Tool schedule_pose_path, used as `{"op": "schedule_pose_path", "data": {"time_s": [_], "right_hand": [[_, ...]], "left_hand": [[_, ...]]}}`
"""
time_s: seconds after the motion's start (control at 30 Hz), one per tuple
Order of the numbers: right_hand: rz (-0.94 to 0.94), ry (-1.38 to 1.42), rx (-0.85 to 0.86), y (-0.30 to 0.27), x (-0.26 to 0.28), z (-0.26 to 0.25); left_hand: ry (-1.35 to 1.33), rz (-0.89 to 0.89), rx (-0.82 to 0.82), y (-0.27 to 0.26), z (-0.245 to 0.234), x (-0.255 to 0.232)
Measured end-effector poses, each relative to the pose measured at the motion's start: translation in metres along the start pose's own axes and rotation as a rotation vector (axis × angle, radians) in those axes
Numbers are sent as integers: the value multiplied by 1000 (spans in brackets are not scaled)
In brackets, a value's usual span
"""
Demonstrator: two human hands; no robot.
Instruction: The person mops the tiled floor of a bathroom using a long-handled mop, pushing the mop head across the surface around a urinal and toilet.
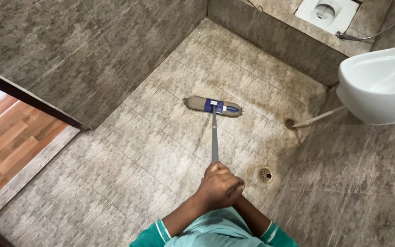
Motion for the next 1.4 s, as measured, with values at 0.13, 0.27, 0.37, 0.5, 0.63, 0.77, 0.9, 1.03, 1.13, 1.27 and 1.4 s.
{"op": "schedule_pose_path", "data": {"time_s": [0.13,0.27,0.37,0.5,0.63,0.77,0.9,1.03,1.13,1.27,1.4], "right_hand": [[18,12,-18,-7,-1,4],[30,-32,-16,4,-19,-6],[14,-96,7,26,-36,-19],[-39,-181,40,59,-47,-22],[-78,-180,60,59,-39,-10],[-53,-108,23,17,-32,11],[-41,-66,-27,-14,-18,28],[-28,-42,-61,-26,-13,32],[-28,-50,-70,-19,-16,22],[-44,-125,-48,12,-40,2],[-72,-224,18,43,-64,-8]], "left_hand": [[-104,102,-108,-9,10,-2],[-63,60,36,-36,56,41],[94,56,123,-52,81,78],[182,152,-3,-67,63,90],[210,153,-7,-62,42,64],[179,186,50,-53,13,20],[94,173,125,-48,5,-3],[-87,172,23,-50,12,0],[-114,171,-47,-60,30,9],[44,109,64,-75,64,61],[148,190,-40,-93,57,83]]}}
Point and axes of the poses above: each hand's wrist, its own y-axis towards the middle knuckle, its own z-axis out of the palm, x = y × z, the point moved 8 cm from there along y, towards the middle knuckle, and after that the axes turned 8 degrees about z, right-handed, at the moved point
